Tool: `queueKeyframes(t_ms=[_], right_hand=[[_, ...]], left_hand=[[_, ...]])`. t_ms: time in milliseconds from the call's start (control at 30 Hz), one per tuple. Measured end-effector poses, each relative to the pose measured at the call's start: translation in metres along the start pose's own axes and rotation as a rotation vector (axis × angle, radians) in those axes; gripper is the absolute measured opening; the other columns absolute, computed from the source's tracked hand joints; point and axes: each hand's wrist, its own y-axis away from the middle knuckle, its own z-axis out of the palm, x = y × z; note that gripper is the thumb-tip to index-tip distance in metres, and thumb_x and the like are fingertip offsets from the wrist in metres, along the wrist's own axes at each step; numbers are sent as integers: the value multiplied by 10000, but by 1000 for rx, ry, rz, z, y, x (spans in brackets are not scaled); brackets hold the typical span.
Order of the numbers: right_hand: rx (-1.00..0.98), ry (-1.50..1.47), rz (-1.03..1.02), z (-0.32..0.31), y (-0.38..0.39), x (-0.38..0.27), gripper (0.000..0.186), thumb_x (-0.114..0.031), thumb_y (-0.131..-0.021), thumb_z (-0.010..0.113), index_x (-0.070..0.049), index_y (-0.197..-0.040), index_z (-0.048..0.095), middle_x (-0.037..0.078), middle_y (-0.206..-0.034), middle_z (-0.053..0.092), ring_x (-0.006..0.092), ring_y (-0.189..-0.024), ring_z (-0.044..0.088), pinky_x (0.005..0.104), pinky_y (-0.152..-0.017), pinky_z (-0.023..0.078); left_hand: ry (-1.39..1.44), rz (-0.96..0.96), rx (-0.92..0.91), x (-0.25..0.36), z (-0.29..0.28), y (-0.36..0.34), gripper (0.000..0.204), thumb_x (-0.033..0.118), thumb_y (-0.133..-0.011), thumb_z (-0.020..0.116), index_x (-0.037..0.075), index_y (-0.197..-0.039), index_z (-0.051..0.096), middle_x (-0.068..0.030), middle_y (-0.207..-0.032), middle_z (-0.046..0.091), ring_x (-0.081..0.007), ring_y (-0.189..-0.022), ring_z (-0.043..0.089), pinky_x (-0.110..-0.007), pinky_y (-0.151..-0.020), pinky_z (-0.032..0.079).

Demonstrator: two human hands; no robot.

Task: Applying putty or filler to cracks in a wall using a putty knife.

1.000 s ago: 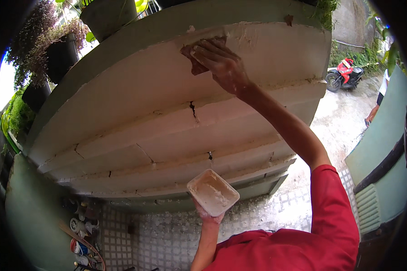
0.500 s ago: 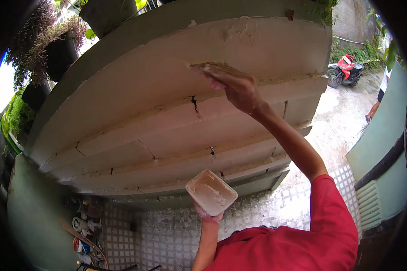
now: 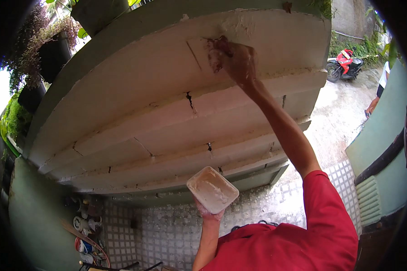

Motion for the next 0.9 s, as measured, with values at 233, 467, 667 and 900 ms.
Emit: queueKeyframes(t_ms=[233,467,667,900], right_hand=[[9,25,-75,-29,1,49,253,-196,-843,623,-79,-1033,740,163,-968,706,339,-880,688,381,-785,546],[79,131,-37,-80,6,61,253,-124,-841,658,-40,-1071,718,165,-968,716,260,-865,713,337,-775,550],[92,73,-51,-113,7,24,192,-118,-877,655,-54,-1043,726,155,-951,709,312,-865,702,372,-735,550],[435,221,-219,-76,-16,34,235,-39,-914,576,-37,-1124,680,187,-1046,689,369,-932,676,404,-792,547]], left_hand=[[-24,24,9,3,-4,4,637,588,-888,536,233,-1411,458,-48,-1390,524,-337,-1266,511,-618,-1012,436],[9,32,-40,10,-9,13,666,598,-878,544,211,-1412,456,-58,-1407,508,-355,-1273,502,-651,-1002,426],[1,55,-55,16,-10,25,656,593,-886,535,209,-1412,457,-61,-1405,510,-357,-1278,498,-653,-1005,423],[5,57,-47,13,-4,32,641,591,-900,515,218,-1417,453,-52,-1408,509,-354,-1283,493,-641,-1008,427]])
